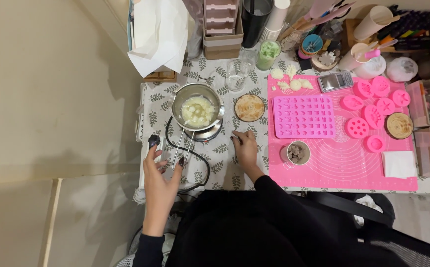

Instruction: Making decorative candles by melting wax, using silicone molds, and decorating with small wax elements.

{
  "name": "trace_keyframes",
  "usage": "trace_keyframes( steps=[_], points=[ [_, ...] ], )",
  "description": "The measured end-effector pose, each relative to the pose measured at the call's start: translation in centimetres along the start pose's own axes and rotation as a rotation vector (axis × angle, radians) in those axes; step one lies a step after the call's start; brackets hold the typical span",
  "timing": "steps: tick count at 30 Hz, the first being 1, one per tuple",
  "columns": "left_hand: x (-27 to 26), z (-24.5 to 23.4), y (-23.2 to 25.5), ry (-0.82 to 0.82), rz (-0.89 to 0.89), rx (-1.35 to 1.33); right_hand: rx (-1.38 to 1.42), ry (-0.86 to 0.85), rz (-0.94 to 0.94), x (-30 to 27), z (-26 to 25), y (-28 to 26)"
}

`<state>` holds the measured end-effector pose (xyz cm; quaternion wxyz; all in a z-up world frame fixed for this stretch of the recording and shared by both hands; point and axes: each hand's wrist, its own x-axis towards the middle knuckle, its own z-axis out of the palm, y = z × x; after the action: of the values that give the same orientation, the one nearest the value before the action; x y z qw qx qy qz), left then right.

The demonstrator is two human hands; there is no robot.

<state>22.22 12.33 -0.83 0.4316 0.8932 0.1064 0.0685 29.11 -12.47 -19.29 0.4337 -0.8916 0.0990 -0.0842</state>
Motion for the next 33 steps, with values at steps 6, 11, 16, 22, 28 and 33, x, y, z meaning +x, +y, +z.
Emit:
trace_keyframes(
  steps=[6,11,16,22,28,33],
  points=[
    [-0.3,-0.7,0.1,0.002,0.008,-0.014,0.036,0.110,-0.102,-0.6,0.2,-0.1],
    [-0.1,-0.5,0.1,0.001,-0.015,-0.046,0.009,0.099,-0.112,-0.9,-0.1,0.4],
    [0.6,-1.0,0.1,0.048,0.023,-0.084,0.025,0.063,-0.100,-0.4,-0.6,-0.2],
    [1.5,-1.8,1.0,0.076,-0.065,-0.166,0.125,0.197,-0.034,3.0,-4.9,-9.7],
    [1.8,-1.2,1.3,0.073,-0.050,-0.186,0.125,0.074,-0.502,7.5,-5.0,-16.7],
    [2.0,-0.6,1.7,0.047,-0.033,-0.180,-0.162,-0.037,-0.811,9.6,-5.5,-17.5]
  ],
)
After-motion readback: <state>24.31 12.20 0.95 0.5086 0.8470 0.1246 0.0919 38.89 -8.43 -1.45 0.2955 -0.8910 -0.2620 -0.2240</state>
